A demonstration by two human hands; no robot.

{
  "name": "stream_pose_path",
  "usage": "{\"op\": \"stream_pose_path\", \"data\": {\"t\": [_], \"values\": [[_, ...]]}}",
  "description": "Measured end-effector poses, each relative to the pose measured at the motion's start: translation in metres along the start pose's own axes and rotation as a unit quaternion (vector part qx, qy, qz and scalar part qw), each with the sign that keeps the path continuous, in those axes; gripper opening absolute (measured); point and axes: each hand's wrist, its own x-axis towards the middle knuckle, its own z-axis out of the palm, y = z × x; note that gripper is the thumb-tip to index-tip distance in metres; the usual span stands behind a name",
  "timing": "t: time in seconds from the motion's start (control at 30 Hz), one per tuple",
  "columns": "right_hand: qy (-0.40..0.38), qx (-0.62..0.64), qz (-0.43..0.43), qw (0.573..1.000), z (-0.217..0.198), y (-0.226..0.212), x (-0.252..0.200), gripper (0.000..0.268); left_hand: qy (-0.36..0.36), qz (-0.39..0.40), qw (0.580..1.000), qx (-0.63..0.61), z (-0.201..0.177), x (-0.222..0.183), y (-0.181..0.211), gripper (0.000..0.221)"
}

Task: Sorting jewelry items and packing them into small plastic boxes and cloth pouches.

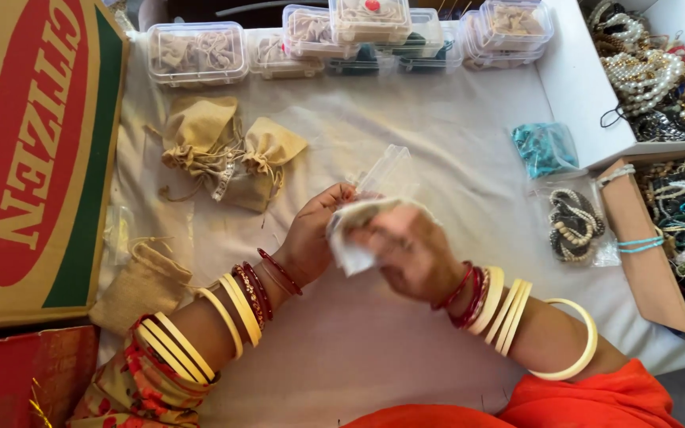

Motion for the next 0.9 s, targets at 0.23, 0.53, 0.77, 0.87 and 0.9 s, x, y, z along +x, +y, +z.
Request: {"op": "stream_pose_path", "data": {"t": [0.23, 0.53, 0.77, 0.87, 0.9], "values": [[0.014, 0.057, 0.122, 0.991, 0.017, 0.063, -0.012, 0.036, 0.046, -0.011, 0.997, 0.053, 0.000, 0.004, -0.007, 0.024], [-0.073, 0.082, 0.045, 0.993, -0.013, -0.014, 0.016, 0.047, 0.041, 0.003, 0.999, 0.007, 0.022, -0.004, 0.008, 0.047], [-0.049, 0.107, 0.191, 0.975, 0.006, 0.040, 0.003, 0.041, -0.069, 0.009, 0.997, -0.023, 0.011, 0.002, 0.003, 0.062], [-0.015, 0.100, 0.264, 0.959, 0.006, 0.048, 0.002, 0.040, -0.002, -0.029, 0.991, 0.128, 0.015, 0.003, 0.004, 0.069], [-0.015, 0.104, 0.258, 0.960, 0.008, 0.045, -0.002, 0.041, -0.002, -0.026, 0.993, 0.116, 0.015, 0.003, 0.005, 0.072]]}}
